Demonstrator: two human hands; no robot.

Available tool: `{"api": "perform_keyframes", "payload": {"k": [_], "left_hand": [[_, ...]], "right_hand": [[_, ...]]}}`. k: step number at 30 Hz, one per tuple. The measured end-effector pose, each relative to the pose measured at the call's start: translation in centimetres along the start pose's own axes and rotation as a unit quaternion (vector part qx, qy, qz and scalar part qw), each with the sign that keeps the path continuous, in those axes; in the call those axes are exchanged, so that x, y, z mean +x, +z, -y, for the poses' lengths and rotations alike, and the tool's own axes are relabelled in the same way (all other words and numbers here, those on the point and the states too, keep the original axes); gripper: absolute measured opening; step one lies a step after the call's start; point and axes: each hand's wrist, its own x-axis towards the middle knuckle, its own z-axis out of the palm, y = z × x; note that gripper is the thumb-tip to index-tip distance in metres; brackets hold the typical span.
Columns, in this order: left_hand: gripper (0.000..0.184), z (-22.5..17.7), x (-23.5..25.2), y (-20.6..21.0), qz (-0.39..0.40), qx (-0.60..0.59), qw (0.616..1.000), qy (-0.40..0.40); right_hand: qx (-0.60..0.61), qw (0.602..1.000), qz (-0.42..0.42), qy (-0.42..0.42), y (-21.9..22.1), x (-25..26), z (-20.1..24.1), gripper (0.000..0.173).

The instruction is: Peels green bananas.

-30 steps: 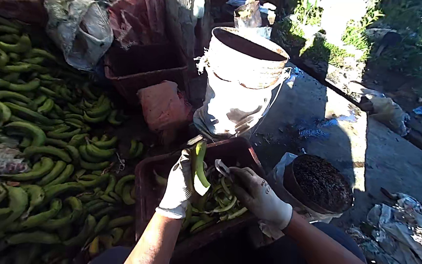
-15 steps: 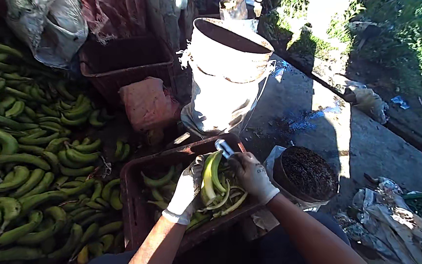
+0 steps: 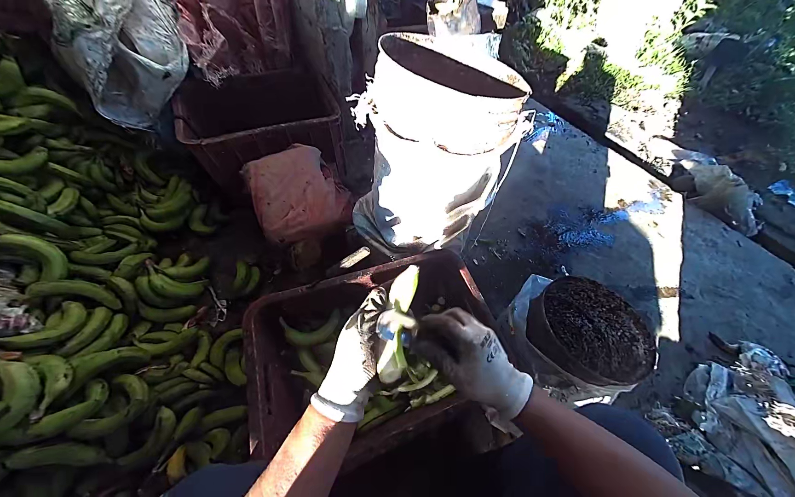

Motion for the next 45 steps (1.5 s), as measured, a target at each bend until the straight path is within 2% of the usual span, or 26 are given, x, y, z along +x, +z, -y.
{"api": "perform_keyframes", "payload": {"k": [1, 3, 5, 6, 8, 11, 14, 17, 19, 23, 27, 28, 29, 31, 32, 33, 34, 36, 40, 41, 43, 45], "left_hand": [[0.030, 0.1, -0.2, 0.4, 0.005, 0.034, 0.999, -0.002], [0.039, 0.3, -0.1, 1.0, 0.023, 0.012, 0.998, -0.052], [0.052, 0.7, 0.4, 1.0, 0.059, -0.046, 0.992, -0.105], [0.051, 0.7, 0.6, 0.9, 0.058, -0.054, 0.990, -0.116], [0.045, 0.7, 0.9, 0.6, 0.027, -0.049, 0.993, -0.102], [0.041, 0.7, 1.5, 0.1, -0.028, -0.073, 0.996, -0.033], [0.040, 0.9, 1.8, -0.4, -0.099, -0.071, 0.993, -0.006], [0.039, 0.8, 2.1, -0.5, -0.131, -0.097, 0.986, -0.021], [0.039, 0.6, 2.4, -0.6, -0.133, -0.112, 0.985, -0.020], [0.038, 0.4, 2.6, -0.7, -0.137, -0.114, 0.984, -0.009], [0.038, 0.3, 2.5, -0.8, -0.154, -0.109, 0.982, -0.002], [0.038, 0.2, 2.5, -0.7, -0.154, -0.108, 0.982, 0.000], [0.038, 0.0, 2.5, -0.6, -0.152, -0.109, 0.982, 0.004], [0.038, -0.1, 2.4, -0.3, -0.158, -0.103, 0.982, 0.014], [0.037, 0.0, 2.4, -0.1, -0.164, -0.089, 0.982, 0.022], [0.037, 0.2, 2.2, -0.1, -0.163, -0.070, 0.983, 0.034], [0.037, 0.4, 2.1, -0.1, -0.157, -0.058, 0.985, 0.041], [0.036, 0.7, 2.0, -0.2, -0.138, -0.110, 0.984, 0.027], [0.038, 0.9, 1.4, -0.1, -0.091, -0.134, 0.987, -0.009], [0.036, 0.9, 1.2, 0.0, -0.071, -0.112, 0.991, -0.011], [0.031, 0.4, 0.5, 0.4, -0.031, 0.021, 0.999, -0.025], [0.033, -0.1, 0.2, 0.4, 0.059, 0.063, 0.991, -0.104]], "right_hand": [[-0.013, 0.999, -0.045, 0.026, -0.4, 0.8, -0.9, 0.041], [-0.019, 0.987, -0.117, 0.107, -1.7, 2.2, -2.8, 0.041], [0.002, 0.971, -0.144, 0.193, -3.4, 3.0, -4.2, 0.045], [0.018, 0.966, -0.142, 0.214, -4.1, 3.1, -4.4, 0.048], [0.060, 0.968, -0.134, 0.205, -4.2, 2.5, -3.6, 0.048], [0.100, 0.980, -0.082, 0.150, -2.3, 1.0, -0.7, 0.042], [0.025, 0.973, 0.044, 0.226, -1.4, 0.8, -0.5, 0.050], [0.054, 0.928, 0.184, 0.320, -2.5, 2.4, -3.6, 0.055], [0.113, 0.906, 0.220, 0.344, -3.2, 2.5, -3.6, 0.059], [0.239, 0.857, 0.227, 0.396, -3.6, 1.7, -0.7, 0.059], [0.424, 0.751, 0.184, 0.472, -3.6, 2.0, -0.5, 0.065], [0.452, 0.755, 0.154, 0.450, -3.6, 1.9, -0.5, 0.064], [0.452, 0.789, 0.116, 0.399, -3.5, 1.5, -0.4, 0.059], [0.333, 0.913, 0.039, 0.233, -2.7, 0.6, 0.3, 0.043], [0.249, 0.956, 0.018, 0.154, -2.1, 0.1, 0.7, 0.039], [0.185, 0.979, 0.011, 0.091, -1.6, -0.4, 1.2, 0.041], [0.140, 0.989, 0.012, 0.045, -1.0, -0.8, 1.7, 0.043], [0.065, 0.997, 0.028, -0.012, -0.1, -1.5, 2.1, 0.046], [-0.003, 0.998, 0.027, -0.050, 1.0, -1.2, 1.1, 0.048], [-0.011, 0.999, 0.014, -0.048, 0.9, -0.7, 0.7, 0.047], [-0.023, 0.999, -0.016, -0.022, 0.1, 0.7, -0.6, 0.046], [-0.037, 0.998, -0.032, 0.051, -0.9, 2.0, -2.4, 0.045]]}}
